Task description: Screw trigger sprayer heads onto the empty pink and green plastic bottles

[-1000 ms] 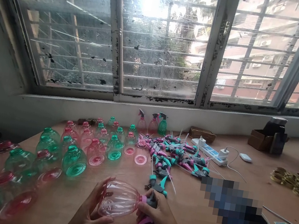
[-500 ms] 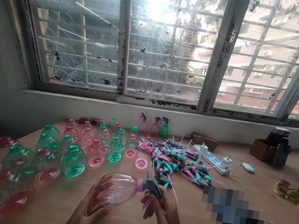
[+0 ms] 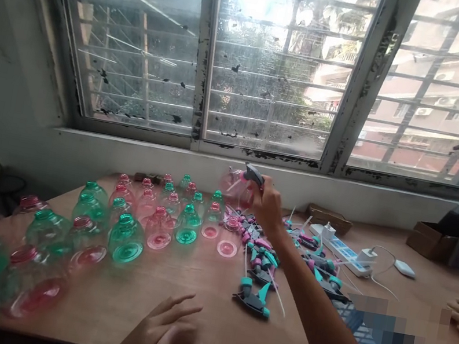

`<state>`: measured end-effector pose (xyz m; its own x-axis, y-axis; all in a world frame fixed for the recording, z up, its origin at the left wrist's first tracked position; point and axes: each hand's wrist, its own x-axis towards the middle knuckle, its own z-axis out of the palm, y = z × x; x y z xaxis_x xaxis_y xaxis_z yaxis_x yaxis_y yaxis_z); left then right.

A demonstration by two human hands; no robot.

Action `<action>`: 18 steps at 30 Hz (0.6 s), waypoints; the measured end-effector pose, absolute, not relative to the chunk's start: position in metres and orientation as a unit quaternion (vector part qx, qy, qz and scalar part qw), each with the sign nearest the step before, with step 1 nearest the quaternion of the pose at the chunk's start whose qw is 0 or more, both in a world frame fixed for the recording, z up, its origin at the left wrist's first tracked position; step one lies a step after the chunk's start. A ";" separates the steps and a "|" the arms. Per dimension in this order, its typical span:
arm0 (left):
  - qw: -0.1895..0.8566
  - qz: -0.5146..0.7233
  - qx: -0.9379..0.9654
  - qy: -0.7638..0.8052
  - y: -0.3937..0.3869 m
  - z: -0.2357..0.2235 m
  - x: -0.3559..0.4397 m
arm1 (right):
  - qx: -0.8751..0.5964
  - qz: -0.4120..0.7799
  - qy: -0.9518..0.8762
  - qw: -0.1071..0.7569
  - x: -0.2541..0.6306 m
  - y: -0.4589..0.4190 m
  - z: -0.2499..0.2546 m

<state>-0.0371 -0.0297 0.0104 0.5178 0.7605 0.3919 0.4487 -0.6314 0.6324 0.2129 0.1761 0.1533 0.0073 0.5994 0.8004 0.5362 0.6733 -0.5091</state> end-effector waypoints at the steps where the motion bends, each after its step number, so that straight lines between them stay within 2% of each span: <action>1: 0.213 0.326 0.851 0.353 -0.030 0.010 -0.036 | -0.404 0.028 -0.706 0.581 0.210 0.191 0.155; 7: 0.118 0.313 0.873 0.356 -0.036 0.011 -0.026 | -0.423 0.032 -0.709 0.564 0.188 0.261 0.145; 11: 0.080 0.330 0.867 0.365 -0.034 -0.011 -0.027 | -0.428 0.038 -0.735 0.524 0.171 0.292 0.130; 13: 0.083 0.351 0.855 0.371 -0.031 -0.027 -0.026 | -0.430 0.033 -0.752 0.499 0.164 0.304 0.126; 15: 0.140 0.342 0.849 0.378 -0.027 -0.039 -0.025 | -0.428 0.031 -0.770 0.473 0.159 0.315 0.124; 18: 0.165 0.335 0.849 0.374 -0.025 -0.043 -0.023 | -0.430 0.032 -0.787 0.440 0.152 0.329 0.124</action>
